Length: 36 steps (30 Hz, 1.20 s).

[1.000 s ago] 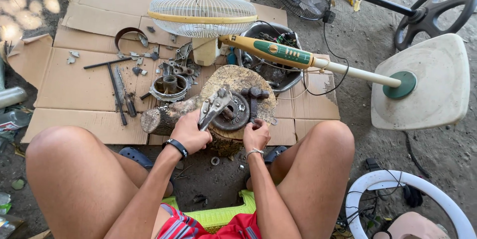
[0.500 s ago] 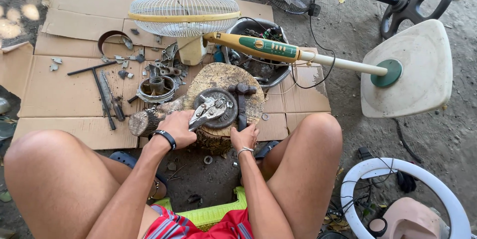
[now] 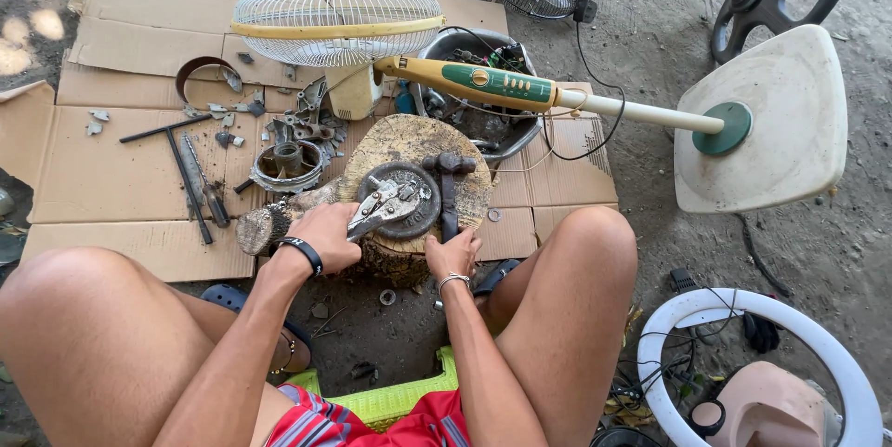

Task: Disassembling a fan motor assembly using a hammer and wrench on a wooden block.

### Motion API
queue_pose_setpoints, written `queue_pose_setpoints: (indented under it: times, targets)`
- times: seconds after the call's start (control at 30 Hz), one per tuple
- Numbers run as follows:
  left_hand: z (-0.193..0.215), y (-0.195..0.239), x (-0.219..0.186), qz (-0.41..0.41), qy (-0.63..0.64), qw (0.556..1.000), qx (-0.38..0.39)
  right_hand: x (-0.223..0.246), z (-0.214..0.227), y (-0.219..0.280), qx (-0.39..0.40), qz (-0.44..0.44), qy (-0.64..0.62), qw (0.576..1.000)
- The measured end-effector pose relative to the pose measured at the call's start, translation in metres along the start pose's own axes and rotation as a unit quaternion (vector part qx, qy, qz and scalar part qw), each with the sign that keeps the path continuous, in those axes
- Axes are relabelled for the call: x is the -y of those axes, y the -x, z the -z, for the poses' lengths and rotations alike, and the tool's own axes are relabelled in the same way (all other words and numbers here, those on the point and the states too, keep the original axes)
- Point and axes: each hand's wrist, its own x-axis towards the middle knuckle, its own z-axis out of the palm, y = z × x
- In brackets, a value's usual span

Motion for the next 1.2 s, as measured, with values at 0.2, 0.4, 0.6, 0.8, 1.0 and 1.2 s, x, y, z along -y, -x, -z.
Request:
queue_pose_setpoints:
  times: [0.2, 0.4, 0.6, 0.8, 1.0, 1.2]
  targets:
    - [0.013, 0.013, -0.021, 0.001, -0.112, 0.993, -0.027, 0.003, 0.001, 0.004, 0.002, 0.012, 0.019, 1.0]
    - [-0.015, -0.009, -0.016, 0.006, -0.108, 0.993, -0.045, 0.009, 0.005, 0.019, -0.005, 0.06, 0.041, 0.997]
    - [-0.021, -0.007, -0.02, 0.008, -0.079, 0.995, -0.057, -0.007, 0.013, -0.001, 0.015, 0.032, 0.04, 0.999]
    - [-0.027, -0.009, -0.013, 0.005, -0.074, 0.996, -0.056, 0.039, 0.071, 0.076, 0.047, 0.002, -0.205, 0.978]
    - [-0.021, -0.005, -0.017, -0.002, -0.09, 0.994, -0.054, 0.067, 0.114, 0.11, 0.018, 0.048, -0.223, 0.973]
    - [-0.022, -0.005, -0.017, -0.003, -0.085, 0.995, -0.051, 0.078, 0.131, 0.121, 0.013, 0.079, -0.228, 0.97]
